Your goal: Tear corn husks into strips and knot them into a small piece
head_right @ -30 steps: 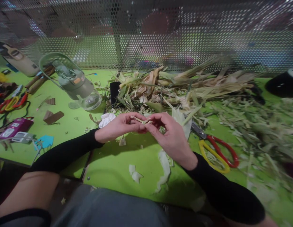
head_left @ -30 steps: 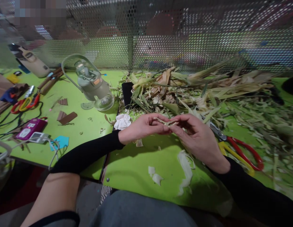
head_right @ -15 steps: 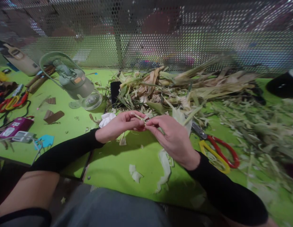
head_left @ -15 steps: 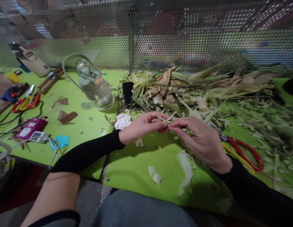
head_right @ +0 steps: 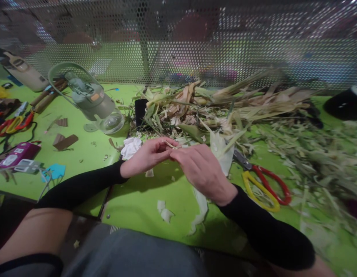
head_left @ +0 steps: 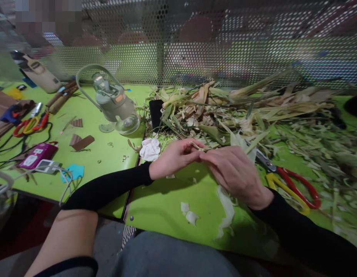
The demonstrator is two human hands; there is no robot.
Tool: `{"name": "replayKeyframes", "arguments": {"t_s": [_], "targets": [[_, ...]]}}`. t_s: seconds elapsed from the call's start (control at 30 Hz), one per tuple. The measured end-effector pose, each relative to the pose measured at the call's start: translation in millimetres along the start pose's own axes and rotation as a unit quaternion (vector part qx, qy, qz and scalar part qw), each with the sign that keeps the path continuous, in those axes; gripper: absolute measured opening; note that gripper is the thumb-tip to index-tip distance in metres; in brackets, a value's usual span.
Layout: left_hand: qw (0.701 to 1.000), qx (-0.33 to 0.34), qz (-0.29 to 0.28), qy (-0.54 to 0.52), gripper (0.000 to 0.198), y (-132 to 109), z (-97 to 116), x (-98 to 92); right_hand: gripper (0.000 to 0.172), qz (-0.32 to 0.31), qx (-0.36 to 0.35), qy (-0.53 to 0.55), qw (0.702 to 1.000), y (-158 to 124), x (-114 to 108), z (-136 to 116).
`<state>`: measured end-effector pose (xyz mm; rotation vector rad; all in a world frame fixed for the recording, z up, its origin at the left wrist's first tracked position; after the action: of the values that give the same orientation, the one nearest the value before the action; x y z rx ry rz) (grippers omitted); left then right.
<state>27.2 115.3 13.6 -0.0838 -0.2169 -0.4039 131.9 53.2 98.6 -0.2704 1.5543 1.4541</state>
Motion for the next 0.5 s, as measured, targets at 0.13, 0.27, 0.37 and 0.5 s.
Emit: {"name": "replayKeyframes", "arguments": {"t_s": [0.13,0.27,0.37,0.5], "targets": [[0.997,0.027,-0.072,-0.022,0.033,-1,5,11.8,0.015,0.02,0.106,0.053,0.993,0,-1,20],[0.996,0.002,-0.084,-0.029,0.048,-2,2,17.0,0.014,0.03,0.163,0.064,0.984,-5,-2,30],[0.997,-0.008,-0.072,-0.014,0.048,-4,0,18.5,0.02,0.02,0.259,0.1,0.96,-14,4,47],[0.999,-0.002,-0.031,-0.01,0.049,-7,2,15.1,0.03,0.005,0.379,0.216,0.9,-28,21,63]]}}
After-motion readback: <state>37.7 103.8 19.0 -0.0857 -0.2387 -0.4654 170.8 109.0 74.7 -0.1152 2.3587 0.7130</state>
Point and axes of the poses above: each hand's wrist, its own y-axis towards the middle knuckle, its own x-axis out of the palm, z = x × y, the point moved 9 cm from there along y, towards the middle knuckle, and after that the axes turned 5 degrees about -y, right-handed, at the moved point
